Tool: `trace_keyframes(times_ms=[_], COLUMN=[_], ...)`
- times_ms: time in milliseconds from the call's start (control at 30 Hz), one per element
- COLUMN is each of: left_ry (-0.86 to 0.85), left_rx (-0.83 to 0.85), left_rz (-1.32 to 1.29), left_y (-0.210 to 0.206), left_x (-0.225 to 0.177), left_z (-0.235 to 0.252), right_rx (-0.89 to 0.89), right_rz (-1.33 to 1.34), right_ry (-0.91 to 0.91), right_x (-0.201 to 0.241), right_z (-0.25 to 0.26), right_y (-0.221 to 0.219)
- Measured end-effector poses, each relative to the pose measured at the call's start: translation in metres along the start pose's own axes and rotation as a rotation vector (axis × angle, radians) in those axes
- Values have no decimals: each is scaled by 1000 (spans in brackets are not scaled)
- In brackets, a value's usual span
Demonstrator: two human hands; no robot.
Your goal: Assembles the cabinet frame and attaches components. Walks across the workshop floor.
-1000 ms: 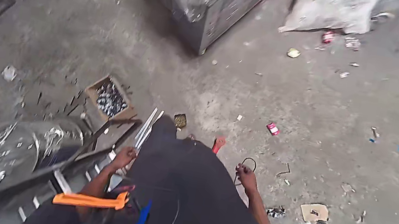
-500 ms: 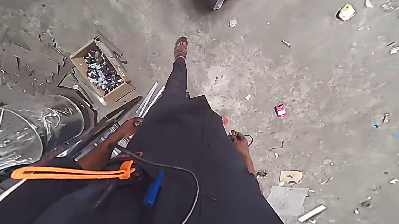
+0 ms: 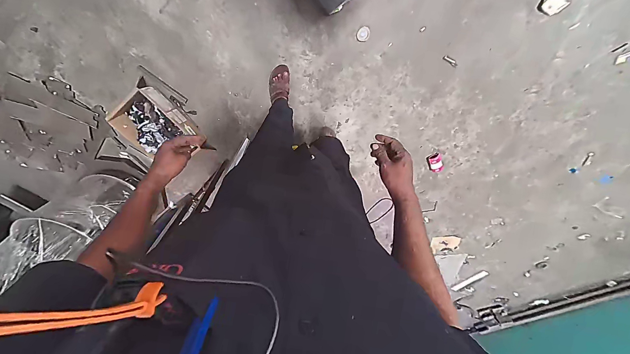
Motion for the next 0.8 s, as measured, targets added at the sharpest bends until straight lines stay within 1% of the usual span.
trace_keyframes(times_ms=[67,100,133,167,200,233,300,400,467,533,600,667,700,767,800], left_ry=[38,61,97,124,132,144,207,217,218,208,223,238,240,245,256], left_rx=[8,12,18,26,24,10,-46,-108,-112,-148,-180,-187,-205,-242,-255], left_rz=[15,23,38,52,60,51,-18,-122,-158,-202,-239,-300,-325,-373,-398], left_y=[1,-1,-4,-4,-5,-9,-22,-39,-51,-60,-69,-79,-87,-96,-93], left_x=[3,8,15,22,21,19,20,19,21,21,30,43,56,73,71], left_z=[5,6,2,-8,-12,-10,-26,-40,-53,-50,-47,-37,-28,-20,-18], right_rx=[33,55,93,158,249,352,575,944,1138,1295,1423,1505,1537,1559,1547], right_rz=[-7,34,138,326,563,785,1097,1360,1420,1408,1373,1332,1313,1285,1275], right_ry=[-30,-83,-181,-319,-405,-404,-360,-263,-192,-119,-48,-14,-16,-24,-6], right_x=[5,5,6,13,30,59,127,227,287,342,392,439,461,503,526], right_z=[11,13,9,-3,-1,10,14,14,12,14,11,7,4,-4,-7], right_y=[-3,-4,-6,-6,-9,-12,-8,-5,-4,-2,-4,-9,-14,-33,-46])
Point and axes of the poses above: each hand's wrist, its own z-axis towards the middle knuckle, its own y-axis out of the back of the hand, x = y × z, the point moved 4 cm from there along z, towards the middle knuckle, and after that the axes turned 12 degrees about -x, right-handed, at the moved point
